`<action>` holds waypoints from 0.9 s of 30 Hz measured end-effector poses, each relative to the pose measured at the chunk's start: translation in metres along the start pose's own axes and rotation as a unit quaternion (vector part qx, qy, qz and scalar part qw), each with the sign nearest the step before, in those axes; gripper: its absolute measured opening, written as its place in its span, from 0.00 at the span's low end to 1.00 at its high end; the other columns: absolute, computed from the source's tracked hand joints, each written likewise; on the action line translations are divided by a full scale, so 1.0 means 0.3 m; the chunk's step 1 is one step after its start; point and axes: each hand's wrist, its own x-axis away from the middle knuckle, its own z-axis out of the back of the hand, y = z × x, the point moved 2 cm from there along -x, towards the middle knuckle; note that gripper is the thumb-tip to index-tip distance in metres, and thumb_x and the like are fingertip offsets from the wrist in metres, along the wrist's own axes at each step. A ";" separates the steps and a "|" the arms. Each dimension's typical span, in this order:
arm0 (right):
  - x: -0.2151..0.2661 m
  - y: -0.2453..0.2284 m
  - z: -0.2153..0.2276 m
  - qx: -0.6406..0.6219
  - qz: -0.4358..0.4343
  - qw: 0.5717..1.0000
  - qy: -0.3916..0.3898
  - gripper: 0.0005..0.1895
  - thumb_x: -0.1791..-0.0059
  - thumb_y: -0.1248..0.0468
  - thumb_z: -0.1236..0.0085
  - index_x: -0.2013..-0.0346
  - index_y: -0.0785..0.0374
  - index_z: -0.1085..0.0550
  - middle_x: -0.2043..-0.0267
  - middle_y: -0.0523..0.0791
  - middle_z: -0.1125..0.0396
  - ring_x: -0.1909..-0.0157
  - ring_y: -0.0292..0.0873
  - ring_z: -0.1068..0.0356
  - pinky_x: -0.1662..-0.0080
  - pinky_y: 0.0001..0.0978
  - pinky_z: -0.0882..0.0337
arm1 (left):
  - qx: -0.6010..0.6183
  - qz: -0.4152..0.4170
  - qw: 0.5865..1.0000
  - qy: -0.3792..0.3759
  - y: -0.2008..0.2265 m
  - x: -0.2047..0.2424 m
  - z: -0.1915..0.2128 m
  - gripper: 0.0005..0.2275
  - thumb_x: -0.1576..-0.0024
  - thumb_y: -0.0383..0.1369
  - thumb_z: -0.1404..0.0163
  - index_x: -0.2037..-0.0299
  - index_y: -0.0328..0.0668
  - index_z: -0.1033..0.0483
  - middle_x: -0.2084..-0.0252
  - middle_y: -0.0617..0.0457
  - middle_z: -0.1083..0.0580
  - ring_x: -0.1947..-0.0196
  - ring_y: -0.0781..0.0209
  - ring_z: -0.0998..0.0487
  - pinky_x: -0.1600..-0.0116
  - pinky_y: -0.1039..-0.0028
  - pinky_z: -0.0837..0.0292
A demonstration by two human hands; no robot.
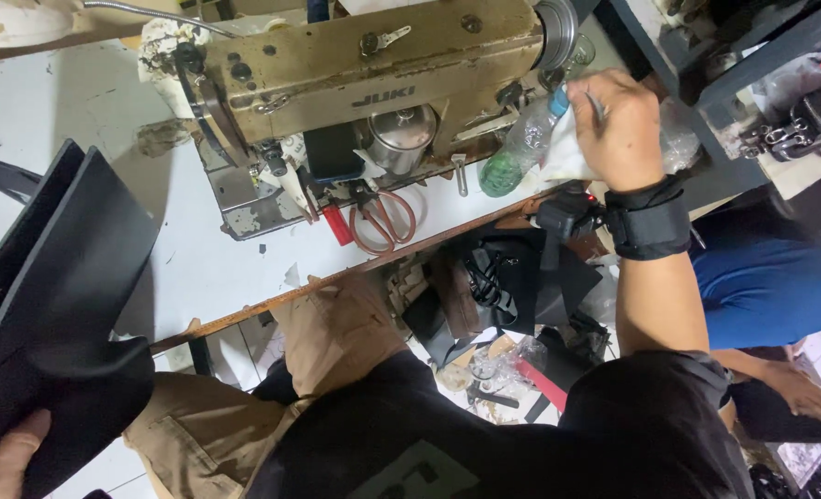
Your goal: The person cleans and finishes leather bags by wiping their surfaces and using a lighter to singe loose threads.
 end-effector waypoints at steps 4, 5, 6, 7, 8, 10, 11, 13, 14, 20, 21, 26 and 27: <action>0.025 -0.061 -0.033 0.046 0.023 0.999 0.008 0.08 0.41 0.67 0.37 0.57 0.70 0.26 0.60 0.56 0.30 0.56 0.58 0.29 0.54 0.44 0.29 | -0.098 -0.005 0.993 -0.073 -0.032 -0.012 0.060 0.20 0.44 0.24 0.42 0.41 0.32 0.29 0.44 0.39 0.24 0.46 0.51 0.24 0.35 0.63 0.31; 0.036 -0.068 -0.047 0.056 0.015 0.998 0.019 0.12 0.42 0.64 0.35 0.57 0.70 0.28 0.59 0.56 0.31 0.56 0.59 0.30 0.54 0.45 0.30 | -0.099 -0.021 0.992 -0.078 -0.005 -0.009 0.061 0.17 0.42 0.24 0.42 0.44 0.32 0.28 0.47 0.39 0.24 0.49 0.53 0.22 0.38 0.66 0.29; 0.048 -0.075 -0.059 0.067 0.006 0.997 0.030 0.16 0.42 0.62 0.32 0.56 0.70 0.30 0.58 0.56 0.31 0.55 0.60 0.32 0.53 0.47 0.32 | -0.100 -0.036 0.991 -0.083 0.021 -0.005 0.061 0.14 0.41 0.25 0.41 0.46 0.31 0.28 0.49 0.40 0.23 0.51 0.54 0.21 0.41 0.69 0.28; 0.065 -0.070 -0.068 0.066 0.004 0.997 0.027 0.16 0.42 0.62 0.32 0.56 0.70 0.30 0.58 0.56 0.31 0.55 0.60 0.32 0.53 0.47 0.32 | -0.102 -0.034 0.991 -0.086 0.026 -0.001 0.062 0.14 0.41 0.25 0.41 0.46 0.31 0.28 0.49 0.40 0.23 0.51 0.54 0.21 0.41 0.69 0.28; 0.083 -0.059 -0.072 0.052 -0.036 0.997 0.043 0.16 0.42 0.62 0.32 0.56 0.70 0.30 0.58 0.56 0.31 0.56 0.59 0.32 0.55 0.45 0.32 | -0.110 -0.037 0.989 -0.090 0.032 0.004 0.062 0.13 0.39 0.24 0.41 0.47 0.31 0.28 0.51 0.41 0.24 0.52 0.54 0.21 0.42 0.69 0.27; 0.142 -0.003 -0.075 0.038 -0.079 0.994 0.060 0.17 0.42 0.61 0.31 0.56 0.69 0.31 0.58 0.55 0.32 0.57 0.57 0.32 0.56 0.44 0.33 | -0.120 -0.040 0.987 -0.097 0.054 0.007 0.058 0.12 0.38 0.24 0.41 0.47 0.31 0.28 0.52 0.41 0.24 0.53 0.53 0.20 0.42 0.70 0.27; 0.182 0.045 -0.069 0.019 -0.093 0.989 0.112 0.15 0.41 0.63 0.32 0.54 0.68 0.31 0.57 0.54 0.32 0.56 0.55 0.31 0.54 0.42 0.32 | -0.107 -0.019 0.990 -0.091 0.069 0.003 0.055 0.13 0.38 0.26 0.41 0.47 0.32 0.29 0.52 0.41 0.24 0.54 0.54 0.21 0.43 0.69 0.27; 0.300 0.161 -0.079 0.000 -0.109 0.981 0.163 0.13 0.41 0.65 0.32 0.53 0.67 0.30 0.56 0.53 0.32 0.54 0.52 0.30 0.52 0.41 0.31 | -0.094 0.001 0.992 -0.087 0.015 -0.014 0.078 0.13 0.39 0.28 0.42 0.47 0.32 0.30 0.52 0.41 0.23 0.56 0.54 0.21 0.44 0.67 0.28; 0.385 0.236 -0.087 -0.080 -0.150 0.955 0.244 0.12 0.42 0.66 0.33 0.54 0.66 0.30 0.56 0.51 0.31 0.54 0.49 0.30 0.50 0.40 0.30 | -0.134 -0.015 0.985 -0.104 -0.052 -0.028 0.101 0.13 0.37 0.29 0.42 0.47 0.31 0.28 0.53 0.41 0.24 0.54 0.53 0.21 0.43 0.67 0.28; 0.880 0.551 -0.359 -0.555 -0.349 0.613 0.440 0.06 0.45 0.65 0.42 0.55 0.63 0.28 0.54 0.48 0.28 0.52 0.46 0.26 0.50 0.42 0.25 | -0.112 0.064 0.984 -0.122 -0.020 -0.048 0.066 0.14 0.36 0.33 0.43 0.46 0.32 0.25 0.54 0.41 0.23 0.57 0.52 0.21 0.47 0.65 0.27; 0.933 0.561 -0.416 -0.619 -0.378 0.543 0.422 0.13 0.44 0.62 0.46 0.48 0.66 0.26 0.48 0.48 0.27 0.46 0.46 0.26 0.44 0.43 0.22 | -0.087 0.106 0.983 -0.120 0.014 -0.050 0.053 0.14 0.37 0.34 0.44 0.46 0.33 0.24 0.54 0.41 0.23 0.59 0.52 0.21 0.49 0.65 0.27; 0.992 0.559 -0.578 -0.680 -0.401 0.471 0.394 0.15 0.44 0.60 0.48 0.46 0.65 0.28 0.46 0.49 0.29 0.45 0.49 0.27 0.46 0.43 0.23 | -0.025 0.124 0.983 -0.135 0.024 -0.068 0.051 0.15 0.36 0.35 0.45 0.45 0.33 0.22 0.53 0.43 0.22 0.60 0.55 0.21 0.48 0.66 0.27; 0.998 0.562 -0.606 -0.691 -0.398 0.454 0.397 0.15 0.45 0.61 0.49 0.46 0.64 0.28 0.46 0.48 0.29 0.45 0.49 0.27 0.47 0.43 0.23 | -0.011 0.060 0.986 -0.154 0.004 -0.074 0.059 0.15 0.35 0.34 0.45 0.44 0.31 0.23 0.51 0.45 0.22 0.57 0.59 0.21 0.43 0.69 0.26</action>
